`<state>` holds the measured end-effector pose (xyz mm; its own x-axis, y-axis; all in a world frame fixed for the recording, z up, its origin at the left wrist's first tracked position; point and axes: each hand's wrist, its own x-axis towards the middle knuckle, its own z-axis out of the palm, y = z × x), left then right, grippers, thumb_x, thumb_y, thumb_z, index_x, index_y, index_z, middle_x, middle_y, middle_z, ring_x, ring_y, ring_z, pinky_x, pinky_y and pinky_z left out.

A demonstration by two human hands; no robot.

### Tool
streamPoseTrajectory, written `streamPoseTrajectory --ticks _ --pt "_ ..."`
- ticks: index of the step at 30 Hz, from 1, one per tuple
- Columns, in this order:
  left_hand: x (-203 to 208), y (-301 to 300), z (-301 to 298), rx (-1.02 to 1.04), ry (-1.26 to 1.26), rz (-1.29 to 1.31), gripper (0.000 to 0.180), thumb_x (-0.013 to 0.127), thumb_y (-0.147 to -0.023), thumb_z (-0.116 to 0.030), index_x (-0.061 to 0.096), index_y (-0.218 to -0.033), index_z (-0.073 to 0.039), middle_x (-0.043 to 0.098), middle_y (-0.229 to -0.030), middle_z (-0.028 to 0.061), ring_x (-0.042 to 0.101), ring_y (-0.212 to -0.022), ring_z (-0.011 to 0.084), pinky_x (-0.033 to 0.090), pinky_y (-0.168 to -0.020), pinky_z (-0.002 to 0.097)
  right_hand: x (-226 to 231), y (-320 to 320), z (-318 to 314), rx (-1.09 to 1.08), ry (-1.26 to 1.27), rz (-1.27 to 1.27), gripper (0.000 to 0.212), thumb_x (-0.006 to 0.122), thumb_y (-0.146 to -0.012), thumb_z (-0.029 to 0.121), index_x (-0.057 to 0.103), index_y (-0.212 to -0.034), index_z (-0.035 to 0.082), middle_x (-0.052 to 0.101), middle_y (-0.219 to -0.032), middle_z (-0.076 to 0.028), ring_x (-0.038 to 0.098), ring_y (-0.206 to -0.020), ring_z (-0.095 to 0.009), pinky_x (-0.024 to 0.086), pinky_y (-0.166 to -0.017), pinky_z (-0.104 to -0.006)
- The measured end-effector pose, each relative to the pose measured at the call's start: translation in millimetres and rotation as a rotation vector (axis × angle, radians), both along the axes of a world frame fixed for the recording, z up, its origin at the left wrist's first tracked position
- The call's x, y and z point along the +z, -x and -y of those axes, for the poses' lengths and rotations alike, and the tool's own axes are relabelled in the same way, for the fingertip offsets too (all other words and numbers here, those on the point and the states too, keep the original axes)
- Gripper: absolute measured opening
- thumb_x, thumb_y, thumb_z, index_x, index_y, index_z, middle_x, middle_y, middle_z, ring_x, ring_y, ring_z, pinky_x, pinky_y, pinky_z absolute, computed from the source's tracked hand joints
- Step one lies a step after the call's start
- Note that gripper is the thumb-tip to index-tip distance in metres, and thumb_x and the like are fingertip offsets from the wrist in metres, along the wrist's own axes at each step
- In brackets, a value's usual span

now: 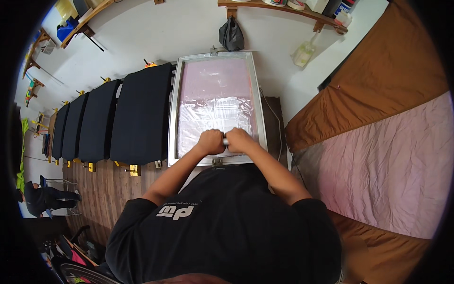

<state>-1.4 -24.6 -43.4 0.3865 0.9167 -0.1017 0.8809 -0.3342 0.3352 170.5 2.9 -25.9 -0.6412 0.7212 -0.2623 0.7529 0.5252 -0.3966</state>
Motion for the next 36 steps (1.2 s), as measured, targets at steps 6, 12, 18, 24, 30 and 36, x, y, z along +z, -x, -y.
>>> streamPoseTrajectory --ticks 6,12,18,24,30,36 --pt "11 1 28 -0.037 0.186 -0.040 0.027 0.069 -0.070 -0.028 0.076 -0.082 -0.005 0.074 -0.084 0.0206 0.073 -0.080 0.0373 0.059 -0.074 0.0465 -2 -1 31 0.064 0.036 0.042 0.023 0.070 -0.066 0.015 0.075 -0.083 0.001 0.071 -0.085 -0.025 0.071 -0.083 -0.042 0.058 -0.079 -0.0490" --pt "29 0 2 0.008 0.239 -0.074 0.030 0.069 -0.075 -0.033 0.077 -0.088 -0.007 0.075 -0.090 0.0189 0.073 -0.086 0.0375 0.059 -0.077 0.0465 8 -5 0 0.065 0.084 -0.005 0.022 0.070 -0.069 0.013 0.074 -0.086 0.000 0.071 -0.087 -0.026 0.070 -0.086 -0.043 0.057 -0.080 -0.0483" --pt "-13 9 3 0.069 -0.208 0.131 0.017 0.067 -0.073 -0.015 0.069 -0.087 -0.005 0.066 -0.089 0.0151 0.068 -0.082 0.0357 0.057 -0.072 0.0467 -18 10 8 -0.070 -0.233 -0.143 0.012 0.065 -0.075 0.006 0.067 -0.086 0.001 0.068 -0.091 -0.020 0.067 -0.091 -0.039 0.056 -0.082 -0.0485" --pt "-5 0 44 0.013 -0.110 0.133 0.019 0.067 -0.067 -0.017 0.068 -0.081 -0.003 0.067 -0.083 0.0167 0.069 -0.075 0.0370 0.057 -0.068 0.0459 -17 -5 49 -0.004 -0.262 -0.175 0.013 0.064 -0.074 0.004 0.067 -0.085 0.000 0.069 -0.089 -0.019 0.067 -0.090 -0.037 0.057 -0.082 -0.0461" --pt "32 9 14 0.006 0.385 -0.033 0.027 0.070 -0.072 -0.031 0.077 -0.087 -0.009 0.075 -0.095 0.0190 0.073 -0.092 0.0357 0.059 -0.081 0.0453 0 -6 11 0.075 0.163 -0.095 0.027 0.071 -0.066 0.022 0.071 -0.081 -0.001 0.070 -0.082 -0.026 0.069 -0.082 -0.044 0.056 -0.078 -0.0490" --pt "13 19 -41 0.108 0.066 0.033 0.021 0.067 -0.072 -0.021 0.073 -0.088 -0.007 0.073 -0.092 0.0168 0.071 -0.090 0.0372 0.058 -0.079 0.0465 2 14 -38 -0.043 -0.095 -0.121 0.015 0.068 -0.072 0.008 0.073 -0.085 0.002 0.071 -0.089 -0.025 0.069 -0.088 -0.043 0.056 -0.082 -0.0496"
